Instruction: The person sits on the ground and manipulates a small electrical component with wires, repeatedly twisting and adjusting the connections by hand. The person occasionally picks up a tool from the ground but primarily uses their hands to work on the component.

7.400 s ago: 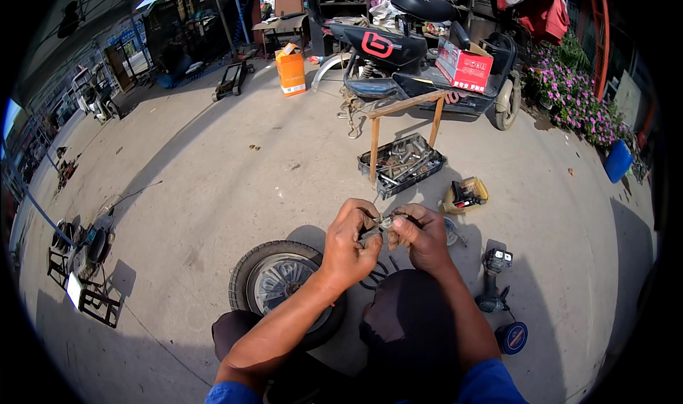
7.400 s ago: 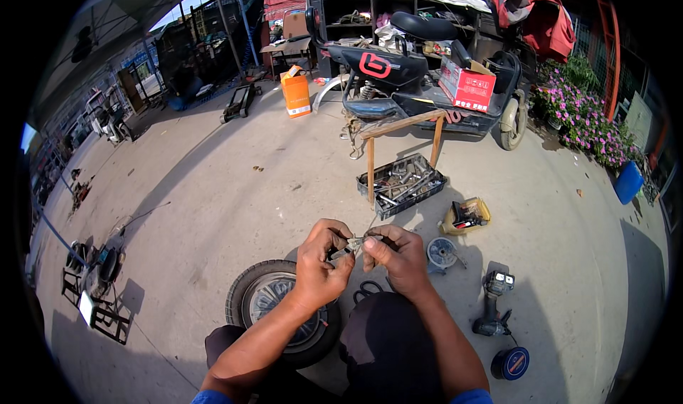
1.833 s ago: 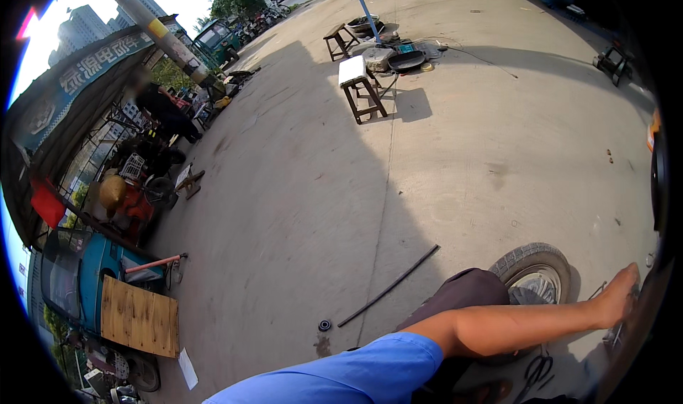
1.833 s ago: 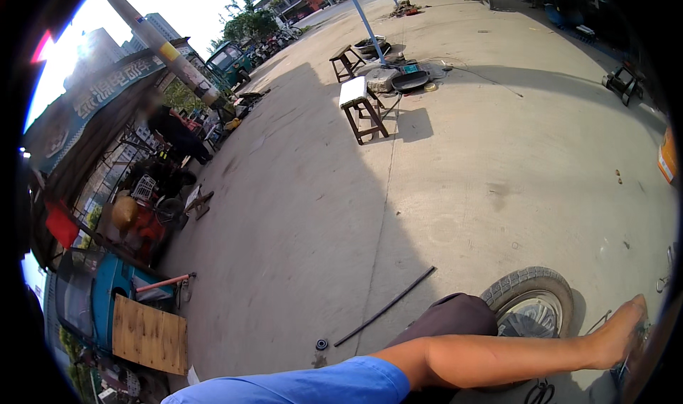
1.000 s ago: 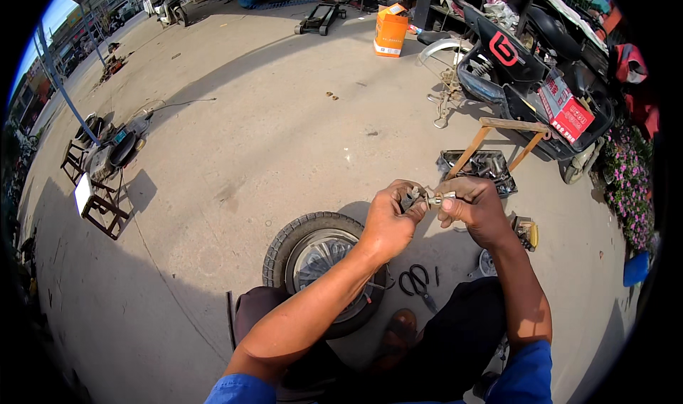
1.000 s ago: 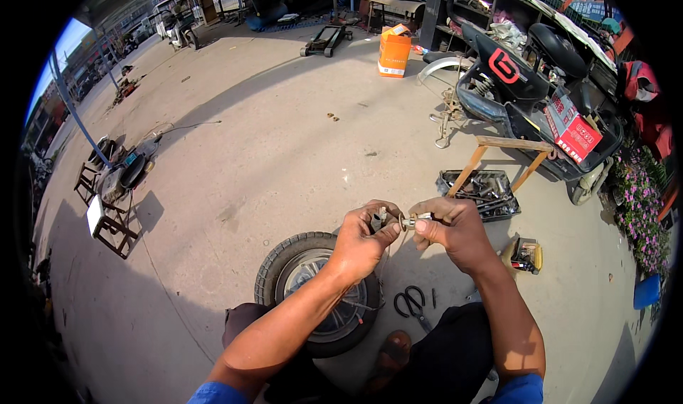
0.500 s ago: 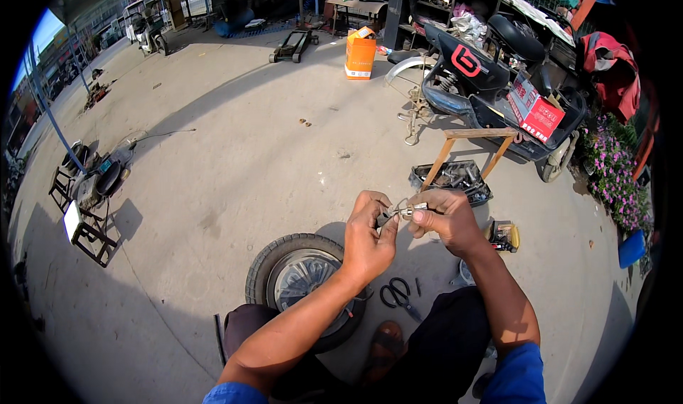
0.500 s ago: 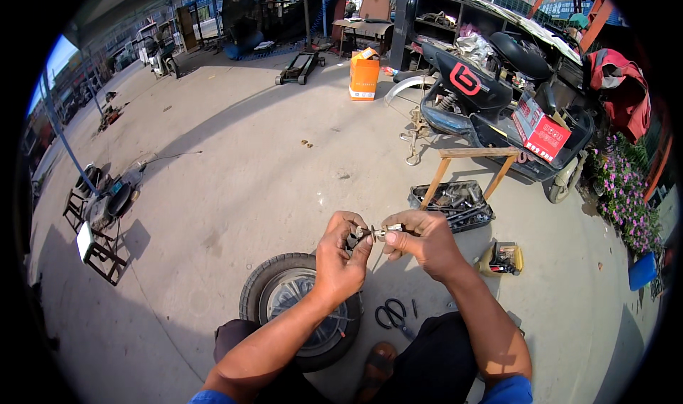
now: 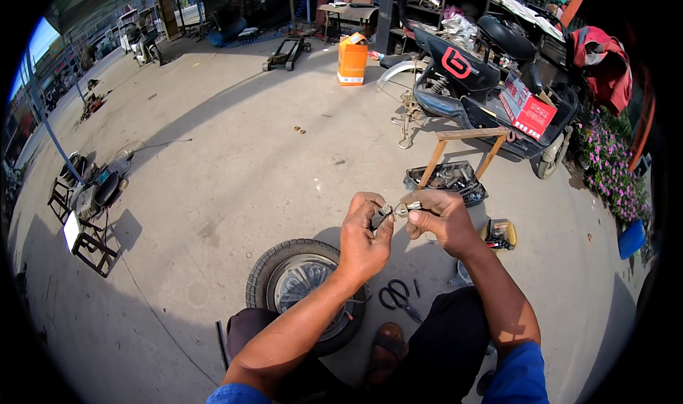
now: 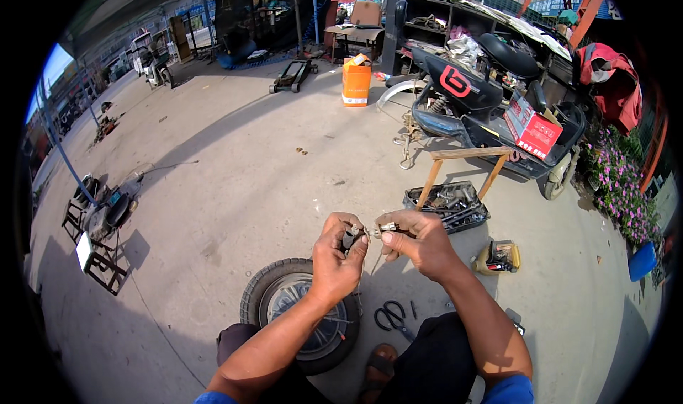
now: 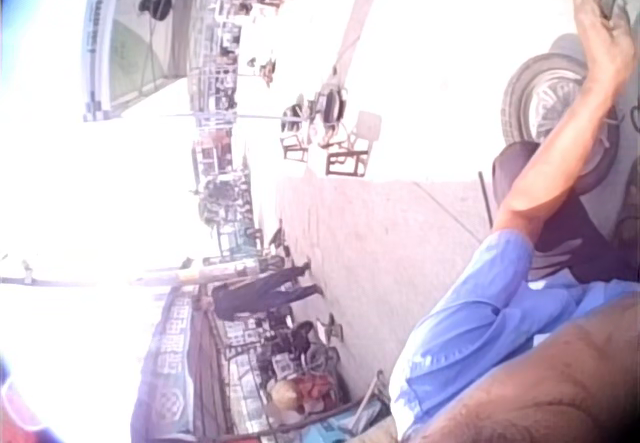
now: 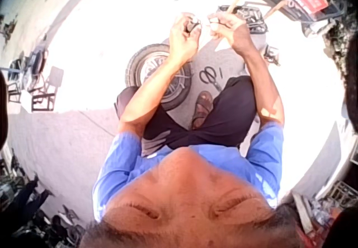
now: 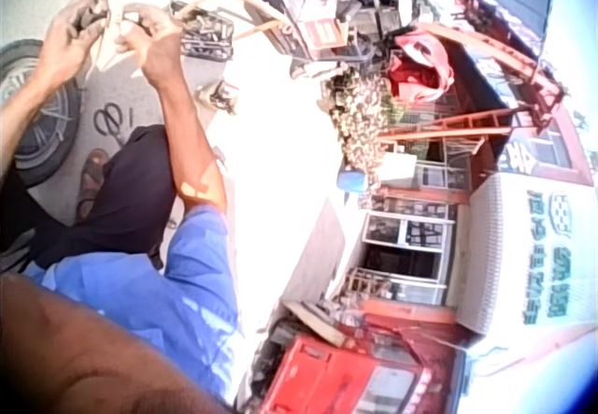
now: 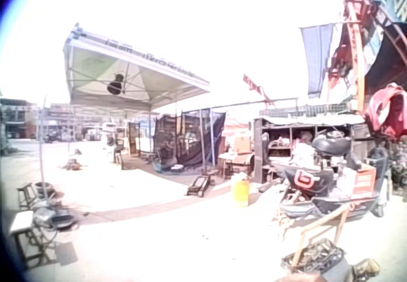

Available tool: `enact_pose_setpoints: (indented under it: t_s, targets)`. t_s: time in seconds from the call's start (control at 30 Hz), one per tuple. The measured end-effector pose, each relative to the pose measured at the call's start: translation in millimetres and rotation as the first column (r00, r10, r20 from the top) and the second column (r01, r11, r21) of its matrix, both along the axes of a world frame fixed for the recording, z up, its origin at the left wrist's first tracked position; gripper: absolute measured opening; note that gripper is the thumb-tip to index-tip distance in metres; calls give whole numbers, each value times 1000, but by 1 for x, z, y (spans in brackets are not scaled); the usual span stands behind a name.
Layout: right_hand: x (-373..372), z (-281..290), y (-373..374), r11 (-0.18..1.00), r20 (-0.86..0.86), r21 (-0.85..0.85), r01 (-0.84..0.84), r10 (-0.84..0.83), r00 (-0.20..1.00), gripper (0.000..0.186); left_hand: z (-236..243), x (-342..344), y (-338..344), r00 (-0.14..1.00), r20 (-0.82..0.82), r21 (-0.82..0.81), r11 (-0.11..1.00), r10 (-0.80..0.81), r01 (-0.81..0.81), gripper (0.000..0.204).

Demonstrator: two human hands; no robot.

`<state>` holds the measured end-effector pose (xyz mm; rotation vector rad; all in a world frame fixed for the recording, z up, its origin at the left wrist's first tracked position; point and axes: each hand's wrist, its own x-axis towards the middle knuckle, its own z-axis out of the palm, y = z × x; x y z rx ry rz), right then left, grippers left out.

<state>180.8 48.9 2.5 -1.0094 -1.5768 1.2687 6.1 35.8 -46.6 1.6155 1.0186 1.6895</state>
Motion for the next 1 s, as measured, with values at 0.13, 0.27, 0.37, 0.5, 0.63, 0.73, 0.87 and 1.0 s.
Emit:
enact_pose_setpoints:
  t_s: [0.13,0.27,0.37,0.5,0.63,0.73,0.87,1.0]
  targets:
    - [2,-4,3,999,68,19,-40,39,997,26,1,-1,0,1000,-12,26,1000,17,-16,16]
    - [0,-6,1,1000,37,-17,-24,24,999,24,0,3,-6,998,-32,77,996,50,-47,19]
    - [-6,-4,-1,999,55,-34,-15,17,998,24,-3,5,-2,994,-40,159,983,97,-90,14]
    - [-9,5,-4,1000,144,9,-8,6,990,25,-7,4,2,997,-13,114,990,81,-79,10]
    - [-7,3,-4,999,106,41,29,-33,994,27,-10,6,4,997,78,24,1000,-4,2,9]
    - [-6,-1,-3,999,89,48,14,-18,996,25,-14,3,6,993,103,-37,998,-52,56,8]
    - [-6,3,-5,995,164,95,26,-42,986,21,-11,3,4,988,135,-79,993,-76,88,6]
    - [-4,-3,-3,989,134,139,47,-66,989,21,-11,5,5,977,166,-63,987,-134,146,5]
